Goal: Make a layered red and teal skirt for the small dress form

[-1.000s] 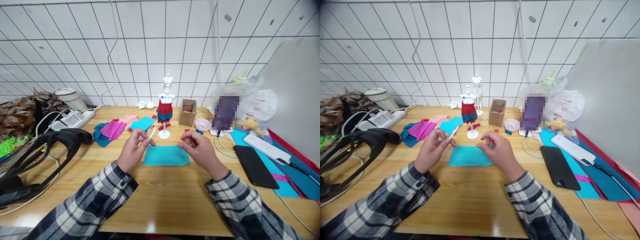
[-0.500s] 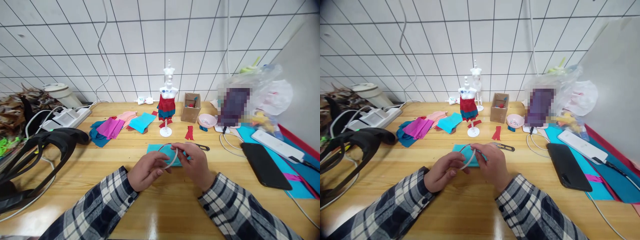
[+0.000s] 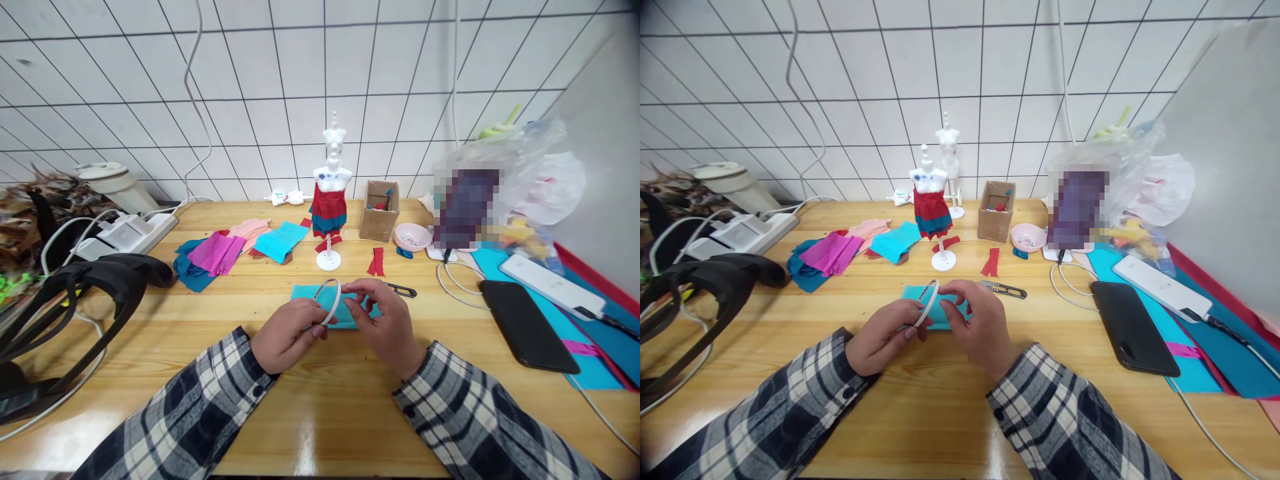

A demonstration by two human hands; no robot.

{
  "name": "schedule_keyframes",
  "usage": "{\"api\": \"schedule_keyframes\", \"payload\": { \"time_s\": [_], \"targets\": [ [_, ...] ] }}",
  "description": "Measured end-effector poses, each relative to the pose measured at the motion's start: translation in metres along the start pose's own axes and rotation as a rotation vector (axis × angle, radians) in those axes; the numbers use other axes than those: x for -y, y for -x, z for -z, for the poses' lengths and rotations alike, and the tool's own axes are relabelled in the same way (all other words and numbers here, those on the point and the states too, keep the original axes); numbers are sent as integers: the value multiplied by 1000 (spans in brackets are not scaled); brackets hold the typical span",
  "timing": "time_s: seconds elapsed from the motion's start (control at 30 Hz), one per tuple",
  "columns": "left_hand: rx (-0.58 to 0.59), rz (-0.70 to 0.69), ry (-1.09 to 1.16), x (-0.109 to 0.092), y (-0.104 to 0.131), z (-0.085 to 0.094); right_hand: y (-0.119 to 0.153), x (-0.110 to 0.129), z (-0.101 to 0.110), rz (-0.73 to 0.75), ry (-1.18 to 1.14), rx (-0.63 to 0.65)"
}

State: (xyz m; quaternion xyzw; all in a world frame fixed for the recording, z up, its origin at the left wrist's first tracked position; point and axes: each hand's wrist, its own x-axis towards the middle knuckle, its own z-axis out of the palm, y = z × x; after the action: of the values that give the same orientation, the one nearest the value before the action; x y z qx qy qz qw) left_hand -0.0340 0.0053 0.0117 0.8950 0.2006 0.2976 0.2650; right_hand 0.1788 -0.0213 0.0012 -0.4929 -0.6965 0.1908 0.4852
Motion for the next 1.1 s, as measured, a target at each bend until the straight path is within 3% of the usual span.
{"api": "schedule_keyframes", "payload": {
  "time_s": [0.17,0.43,0.67,0.93,1.1],
  "targets": [
    [5,-47,-119,0,0,0,1,6,3,8,-91,65],
    [35,-126,-403,8,-1,1,-1,7,-7,-251,-357,124],
    [62,-141,-578,4,-3,6,-4,1,-9,-349,-572,238],
    [-91,-138,-720,9,1,9,-4,-11,-18,-368,-402,172],
    [-150,-137,-658,11,2,7,-3,-8,-17,-299,-262,94]
  ]
}}
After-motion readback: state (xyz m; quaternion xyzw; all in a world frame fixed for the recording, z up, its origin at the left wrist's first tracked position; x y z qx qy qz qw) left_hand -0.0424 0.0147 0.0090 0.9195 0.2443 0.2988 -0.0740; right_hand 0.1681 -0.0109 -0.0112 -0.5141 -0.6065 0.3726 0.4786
